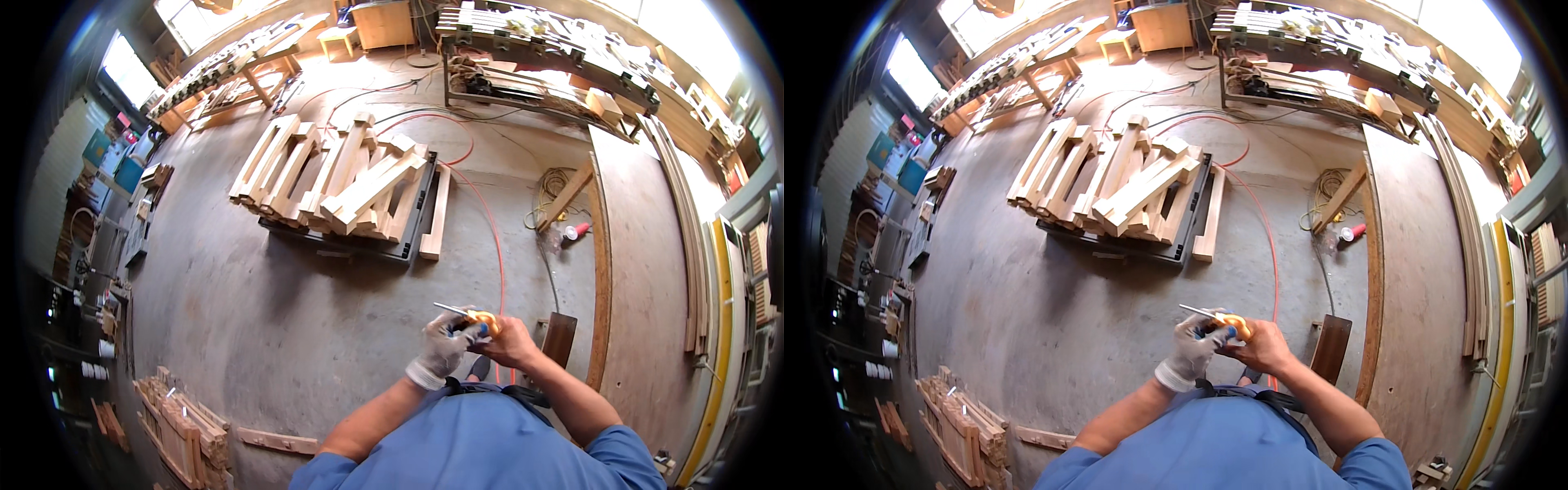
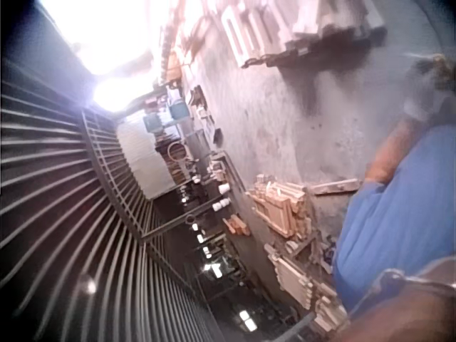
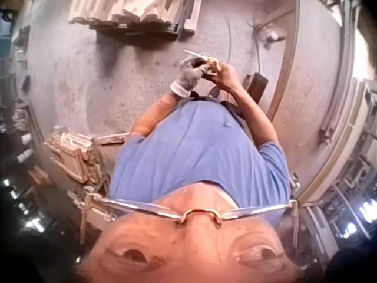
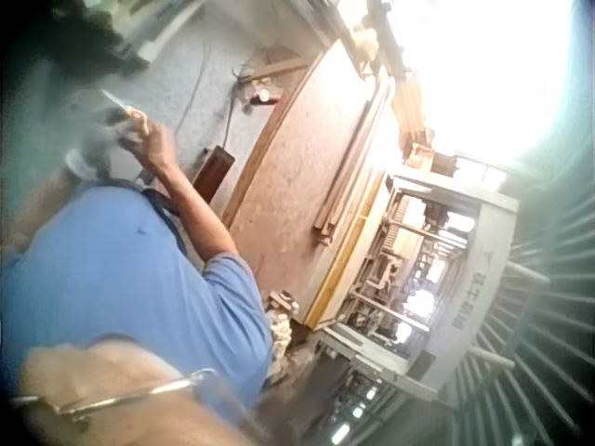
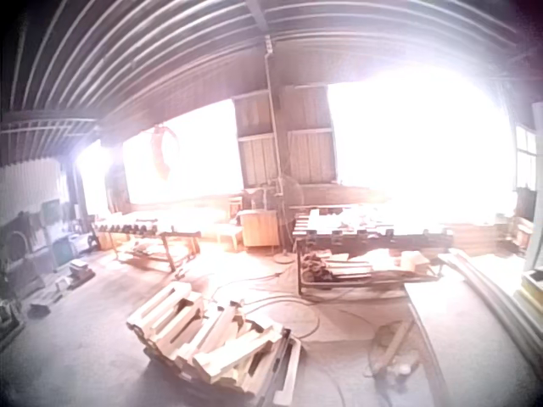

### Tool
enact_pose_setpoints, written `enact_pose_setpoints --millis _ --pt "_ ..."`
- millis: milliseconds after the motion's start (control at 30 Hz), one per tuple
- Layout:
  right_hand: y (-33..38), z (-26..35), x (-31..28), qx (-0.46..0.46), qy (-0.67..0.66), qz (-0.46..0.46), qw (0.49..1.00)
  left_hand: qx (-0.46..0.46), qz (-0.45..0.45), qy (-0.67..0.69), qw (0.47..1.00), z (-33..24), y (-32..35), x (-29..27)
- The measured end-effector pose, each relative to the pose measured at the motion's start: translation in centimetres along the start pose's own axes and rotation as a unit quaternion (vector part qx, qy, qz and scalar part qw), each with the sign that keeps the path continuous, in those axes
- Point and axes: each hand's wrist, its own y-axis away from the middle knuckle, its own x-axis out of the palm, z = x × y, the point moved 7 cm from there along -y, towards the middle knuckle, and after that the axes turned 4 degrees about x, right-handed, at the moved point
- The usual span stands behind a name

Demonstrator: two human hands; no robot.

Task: The person moves around a workshop, handling various pieces of wood and tools. They pick up a nail gun and a cloth, then use a pneumatic tool to clean a workbench surface. The person also handles a small object and adjusts their clothing.

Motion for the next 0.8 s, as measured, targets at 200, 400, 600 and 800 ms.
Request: enact_pose_setpoints --millis 200,400,600,800 --pt "1.9 0.8 0.2 -0.034 0.04 -0.255 0.966 0.003 -0.061 -0.04 0.997 -1.5 -1.1 0.7" --pt "2.4 0.4 -3.4 -0.075 0.086 -0.186 0.976 0.017 0.153 -0.199 0.968 -1.1 -0.4 0.4" --pt "4.7 9.0 -8.4 -0.207 0.021 0.016 0.978 -0.083 0.188 -0.306 0.93 5.5 1.8 -2.3" --pt "13.0 -5.7 -10.9 -0.037 0.052 0.02 0.998 -0.143 0.173 -0.268 0.937 8.2 2.4 -4.2"
